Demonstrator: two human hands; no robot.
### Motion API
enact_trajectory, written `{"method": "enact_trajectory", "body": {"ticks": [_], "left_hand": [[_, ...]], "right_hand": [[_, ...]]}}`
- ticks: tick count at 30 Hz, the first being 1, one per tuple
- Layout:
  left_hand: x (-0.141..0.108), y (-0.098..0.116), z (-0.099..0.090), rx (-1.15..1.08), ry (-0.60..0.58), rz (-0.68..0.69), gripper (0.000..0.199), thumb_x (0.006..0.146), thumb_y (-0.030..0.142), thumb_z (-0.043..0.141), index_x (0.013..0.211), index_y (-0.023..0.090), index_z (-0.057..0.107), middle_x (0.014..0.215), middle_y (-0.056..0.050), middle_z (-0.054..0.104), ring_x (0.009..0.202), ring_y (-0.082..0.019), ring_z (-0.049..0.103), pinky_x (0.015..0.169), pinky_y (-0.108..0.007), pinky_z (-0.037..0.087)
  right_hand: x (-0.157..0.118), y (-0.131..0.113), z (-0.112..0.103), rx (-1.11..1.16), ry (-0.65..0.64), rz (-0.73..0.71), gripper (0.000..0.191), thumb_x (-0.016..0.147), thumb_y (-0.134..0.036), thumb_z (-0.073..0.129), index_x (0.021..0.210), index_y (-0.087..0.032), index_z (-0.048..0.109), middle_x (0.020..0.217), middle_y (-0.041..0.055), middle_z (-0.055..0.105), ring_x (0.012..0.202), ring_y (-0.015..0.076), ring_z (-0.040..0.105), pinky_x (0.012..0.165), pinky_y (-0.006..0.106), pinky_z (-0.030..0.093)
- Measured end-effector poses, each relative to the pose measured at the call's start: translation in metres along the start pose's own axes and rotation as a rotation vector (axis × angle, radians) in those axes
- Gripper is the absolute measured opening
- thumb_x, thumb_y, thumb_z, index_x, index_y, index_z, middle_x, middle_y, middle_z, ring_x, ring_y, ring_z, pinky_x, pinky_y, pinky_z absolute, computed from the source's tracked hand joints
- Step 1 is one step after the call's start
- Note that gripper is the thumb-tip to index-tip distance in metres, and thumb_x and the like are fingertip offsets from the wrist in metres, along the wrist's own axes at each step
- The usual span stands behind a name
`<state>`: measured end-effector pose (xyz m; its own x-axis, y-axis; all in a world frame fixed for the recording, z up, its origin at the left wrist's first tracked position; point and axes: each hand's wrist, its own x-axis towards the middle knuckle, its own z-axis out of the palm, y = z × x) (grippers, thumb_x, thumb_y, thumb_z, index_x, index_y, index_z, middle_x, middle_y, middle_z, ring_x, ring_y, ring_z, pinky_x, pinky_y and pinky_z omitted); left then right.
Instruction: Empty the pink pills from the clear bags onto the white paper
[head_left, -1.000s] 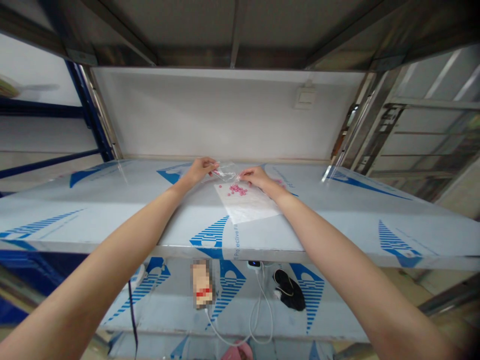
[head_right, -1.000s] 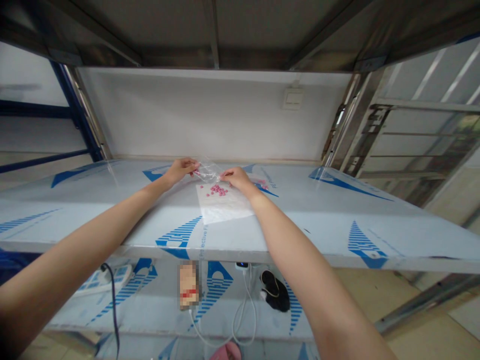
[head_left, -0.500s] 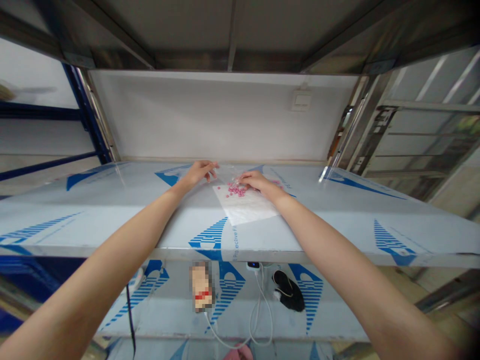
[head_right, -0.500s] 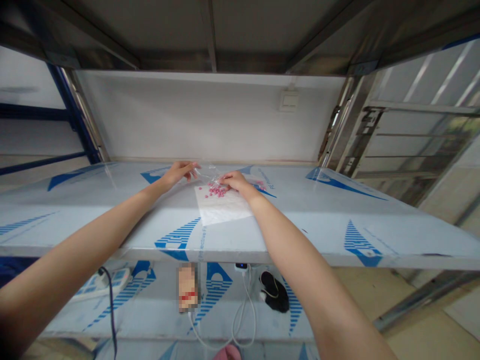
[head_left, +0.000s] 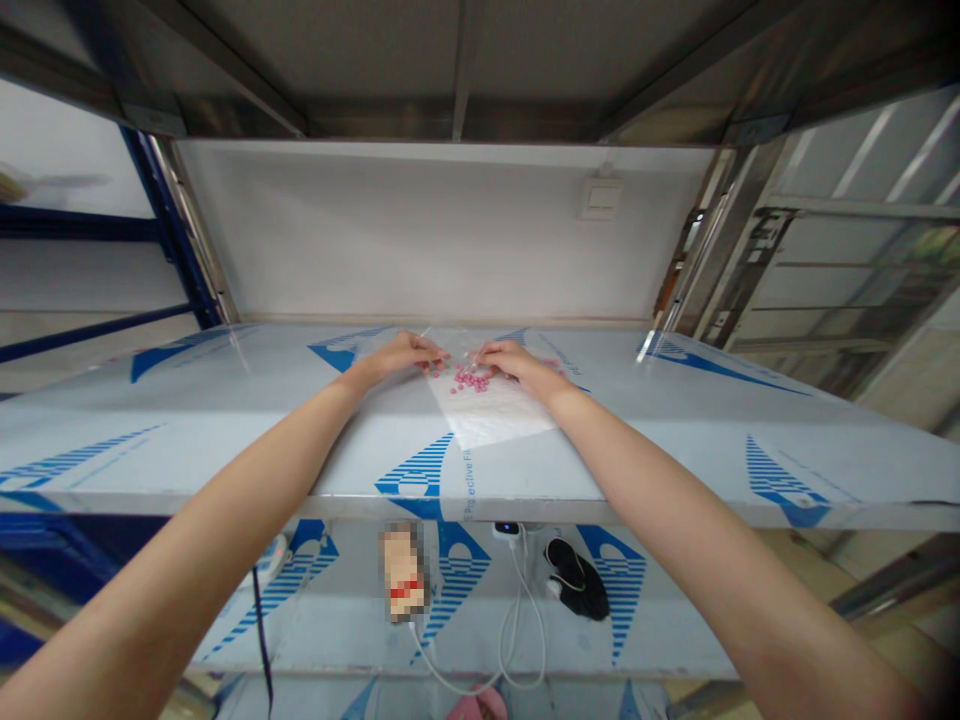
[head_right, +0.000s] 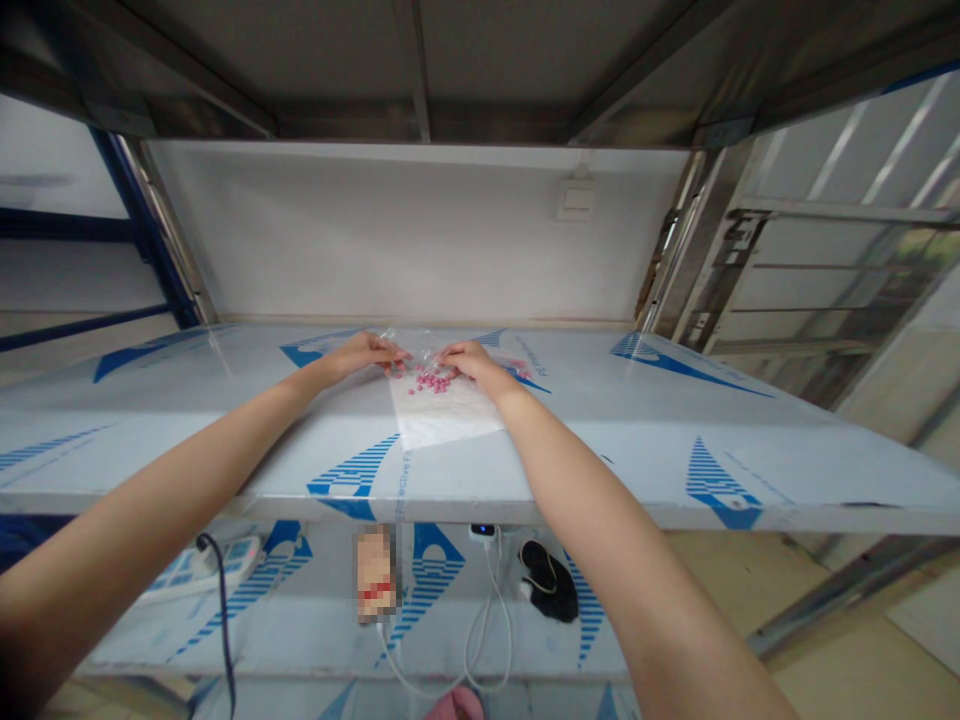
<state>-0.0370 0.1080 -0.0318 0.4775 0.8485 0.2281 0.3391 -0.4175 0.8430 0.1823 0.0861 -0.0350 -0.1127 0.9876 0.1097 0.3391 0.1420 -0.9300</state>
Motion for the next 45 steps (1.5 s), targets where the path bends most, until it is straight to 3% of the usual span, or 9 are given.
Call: {"method": "enact_trajectory", "body": {"ticks": [11, 17, 20, 29, 37, 45], "left_hand": [[0.008, -0.007, -0.003, -0.036, 0.095, 0.095, 0.027, 0.076, 0.035, 0.068, 0.089, 0.012, 0.074, 0.078, -0.006, 0.07, 0.063, -0.013, 0.056, 0.067, -0.026, 0.045], [0.005, -0.007, 0.001, 0.001, -0.01, 0.06, 0.027, 0.078, 0.038, 0.069, 0.085, 0.013, 0.075, 0.083, -0.009, 0.073, 0.069, -0.015, 0.059, 0.072, -0.026, 0.046], [0.006, -0.009, 0.001, 0.041, 0.006, 0.036, 0.02, 0.08, 0.032, 0.068, 0.082, 0.013, 0.076, 0.082, -0.008, 0.073, 0.065, -0.014, 0.057, 0.071, -0.025, 0.045], [0.008, -0.012, -0.001, 0.045, 0.095, 0.029, 0.015, 0.081, 0.022, 0.063, 0.078, 0.013, 0.075, 0.073, -0.005, 0.071, 0.063, -0.013, 0.057, 0.068, -0.024, 0.045], [0.009, -0.011, -0.003, 0.117, 0.142, 0.005, 0.011, 0.077, 0.024, 0.069, 0.075, 0.014, 0.074, 0.065, -0.004, 0.069, 0.056, -0.012, 0.053, 0.056, -0.022, 0.039], [0.009, -0.011, -0.003, 0.212, 0.166, -0.008, 0.021, 0.076, 0.031, 0.073, 0.065, 0.013, 0.07, 0.064, -0.005, 0.067, 0.052, -0.011, 0.047, 0.055, -0.024, 0.036]], "right_hand": [[0.01, 0.01, -0.003, -0.028, -0.043, -0.047, 0.007, 0.085, -0.014, 0.064, 0.082, -0.016, 0.069, 0.081, 0.0027, 0.069, 0.054, 0.0089, 0.049, 0.051, 0.024, 0.031], [0.006, 0.008, 0.0, 0.036, -0.021, -0.046, 0.012, 0.09, -0.017, 0.059, 0.084, -0.018, 0.069, 0.104, 0.0064, 0.071, 0.059, 0.0101, 0.055, 0.056, 0.027, 0.035], [0.005, 0.007, 0.0, 0.029, -0.038, -0.048, 0.012, 0.091, -0.018, 0.058, 0.085, -0.019, 0.069, 0.109, 0.0064, 0.07, 0.065, 0.0116, 0.059, 0.06, 0.027, 0.038], [-0.002, 0.001, 0.002, -0.001, -0.064, -0.03, 0.009, 0.09, -0.019, 0.062, 0.086, -0.02, 0.069, 0.109, 0.0062, 0.071, 0.079, 0.0153, 0.062, 0.072, 0.028, 0.044], [0.0, 0.001, 0.002, -0.018, -0.088, -0.049, 0.011, 0.088, -0.015, 0.061, 0.089, -0.02, 0.07, 0.109, 0.0067, 0.071, 0.08, 0.0152, 0.063, 0.066, 0.026, 0.044], [0.001, 0.001, 0.001, 0.008, -0.093, -0.063, 0.012, 0.087, -0.014, 0.062, 0.085, -0.021, 0.072, 0.105, 0.0069, 0.072, 0.078, 0.0154, 0.063, 0.067, 0.028, 0.044]]}}
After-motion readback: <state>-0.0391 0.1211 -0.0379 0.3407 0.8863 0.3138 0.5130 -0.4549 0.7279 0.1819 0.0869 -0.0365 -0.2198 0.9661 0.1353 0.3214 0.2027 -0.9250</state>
